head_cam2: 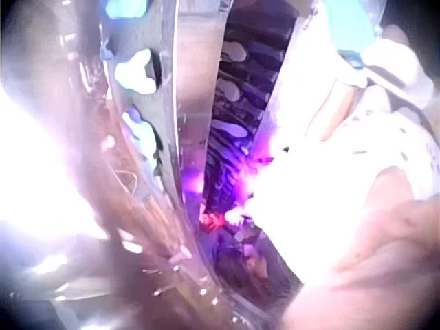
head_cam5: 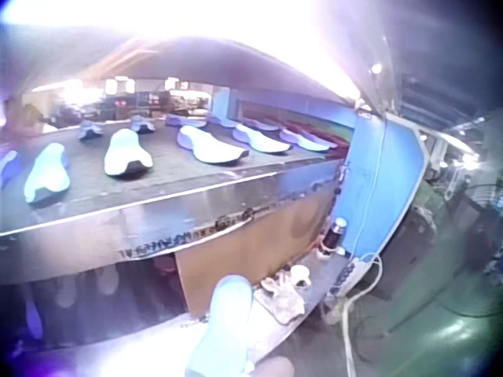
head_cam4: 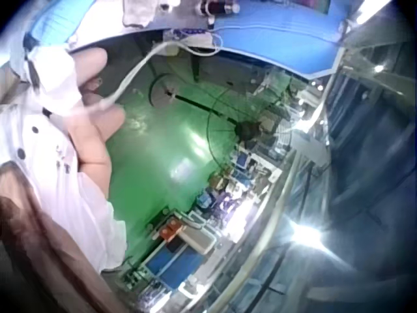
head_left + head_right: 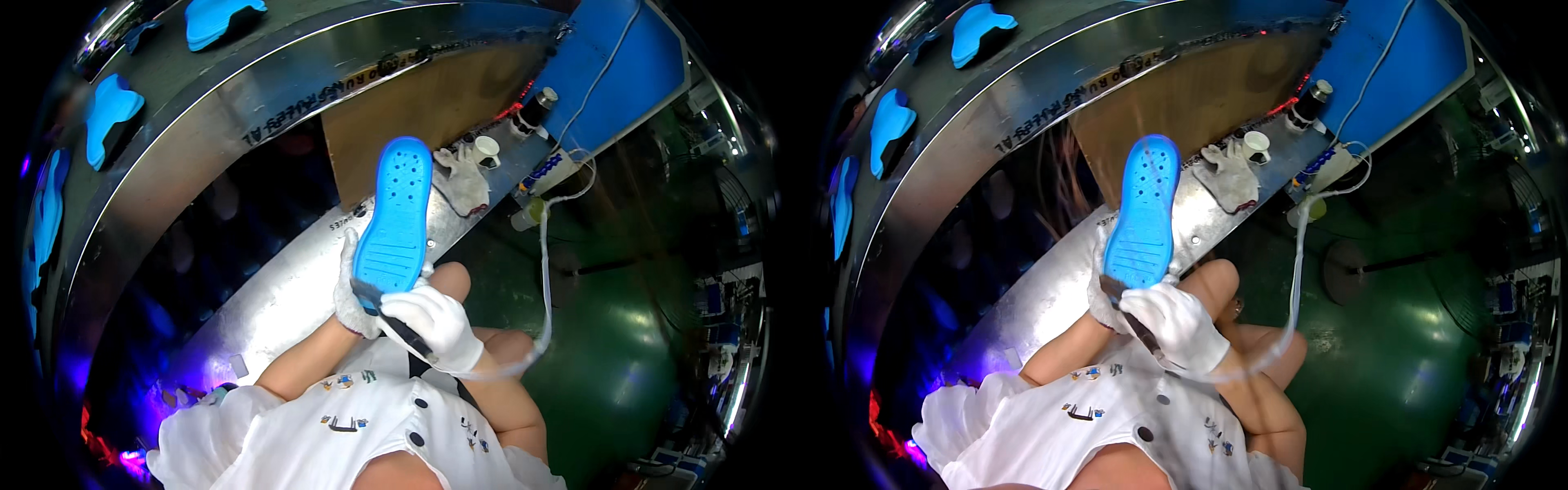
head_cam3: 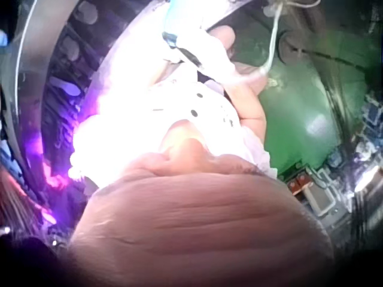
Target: The person holds a blue shoe sole with a gloved hand while using a brush tool with the other hand to apply a substance to the sole. The person then places the sole on a moving conveyor belt and picks up another sole to repeat the process.
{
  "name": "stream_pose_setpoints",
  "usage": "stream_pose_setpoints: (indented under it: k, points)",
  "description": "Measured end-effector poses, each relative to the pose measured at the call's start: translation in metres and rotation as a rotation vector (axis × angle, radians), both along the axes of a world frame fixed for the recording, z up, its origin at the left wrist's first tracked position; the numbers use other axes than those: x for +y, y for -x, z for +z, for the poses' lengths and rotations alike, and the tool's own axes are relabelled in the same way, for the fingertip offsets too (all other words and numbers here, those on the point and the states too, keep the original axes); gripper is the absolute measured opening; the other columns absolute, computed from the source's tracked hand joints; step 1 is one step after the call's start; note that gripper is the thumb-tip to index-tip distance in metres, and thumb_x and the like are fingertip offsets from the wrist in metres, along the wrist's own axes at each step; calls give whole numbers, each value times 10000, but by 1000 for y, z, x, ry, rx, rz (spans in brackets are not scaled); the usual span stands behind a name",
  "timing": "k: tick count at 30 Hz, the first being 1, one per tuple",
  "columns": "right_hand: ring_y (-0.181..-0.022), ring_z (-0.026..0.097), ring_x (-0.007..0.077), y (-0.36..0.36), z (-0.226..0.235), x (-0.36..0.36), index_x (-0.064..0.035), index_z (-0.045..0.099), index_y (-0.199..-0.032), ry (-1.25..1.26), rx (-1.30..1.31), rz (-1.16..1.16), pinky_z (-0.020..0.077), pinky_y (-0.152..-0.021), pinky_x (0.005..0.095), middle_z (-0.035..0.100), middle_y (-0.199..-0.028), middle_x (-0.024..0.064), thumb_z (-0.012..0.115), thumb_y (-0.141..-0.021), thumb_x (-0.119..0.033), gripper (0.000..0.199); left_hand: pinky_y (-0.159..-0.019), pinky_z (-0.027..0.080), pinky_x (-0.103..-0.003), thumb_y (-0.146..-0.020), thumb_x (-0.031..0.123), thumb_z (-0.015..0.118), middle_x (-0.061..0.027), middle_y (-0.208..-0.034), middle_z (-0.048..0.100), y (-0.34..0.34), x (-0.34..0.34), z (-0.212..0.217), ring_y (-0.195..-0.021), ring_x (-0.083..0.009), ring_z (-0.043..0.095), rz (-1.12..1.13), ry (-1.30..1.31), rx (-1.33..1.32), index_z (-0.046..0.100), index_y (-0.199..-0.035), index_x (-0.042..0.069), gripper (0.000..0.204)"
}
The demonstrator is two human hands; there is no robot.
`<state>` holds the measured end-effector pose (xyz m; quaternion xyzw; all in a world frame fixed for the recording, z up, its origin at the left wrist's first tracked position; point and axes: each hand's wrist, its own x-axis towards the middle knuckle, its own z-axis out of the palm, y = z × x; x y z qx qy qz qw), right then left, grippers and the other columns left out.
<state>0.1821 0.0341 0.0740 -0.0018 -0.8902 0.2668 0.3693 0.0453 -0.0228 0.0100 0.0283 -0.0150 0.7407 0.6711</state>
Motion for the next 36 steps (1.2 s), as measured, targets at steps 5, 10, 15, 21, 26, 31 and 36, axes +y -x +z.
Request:
stream_pose_setpoints:
  k: [5,10,15,21,26,31,36]
  points:
    - [-695,657,254,9,6,20,-42,673,-874,123,106,-218,527,-630,327,681,-836,89,803,-706,-14,214,-679,578,-432,-912,738,356,-321,-1124,597,13,-7,0,-837,-396,659,-159,-146,-79,454,-1359,-31,895]
    - [-785,636,262,4,15,-4,-72,674,-917,304,-8,-61,515,-715,370,678,-917,69,763,-758,-64,182,-529,563,-448,-902,757,344,-309,-1036,621,14,2,11,-757,-400,654,70,283,99,464,-1355,-21,908]
    - [-833,620,230,-7,18,12,-108,691,-961,-81,-87,-44,480,-762,358,680,-970,7,761,-758,-99,216,-708,590,-475,-944,676,357,-345,-1139,592,32,1,10,-852,-445,659,-139,14,32,400,-1424,0,831]
    - [-773,641,269,4,25,17,-54,693,-915,262,-74,-45,517,-688,337,711,-973,87,793,-730,-47,211,-1049,434,-578,-990,584,379,-264,-1418,464,41,10,7,-1235,-483,512,-72,46,636,322,-1506,96,713]
    - [-749,654,224,2,25,7,-61,693,-906,201,-57,2,531,-671,314,715,-961,56,814,-710,-73,231,-979,522,-479,-987,504,457,-255,-1304,563,36,8,28,-1125,-358,625,-197,90,182,385,-1452,7,685]
    - [-760,648,198,5,30,9,-81,700,-908,61,-139,28,524,-647,309,717,-966,49,816,-720,-97,222,-1035,477,-492,-973,543,466,-243,-1392,505,43,7,27,-1221,-376,562,-179,204,234,382,-1461,22,719]
    - [-700,636,216,3,36,31,-68,700,-899,221,-99,9,507,-622,300,717,-950,54,787,-746,-80,176,-973,505,-423,-986,489,469,-220,-1364,535,55,11,25,-1167,-327,592,-255,170,452,409,-1448,7,671]
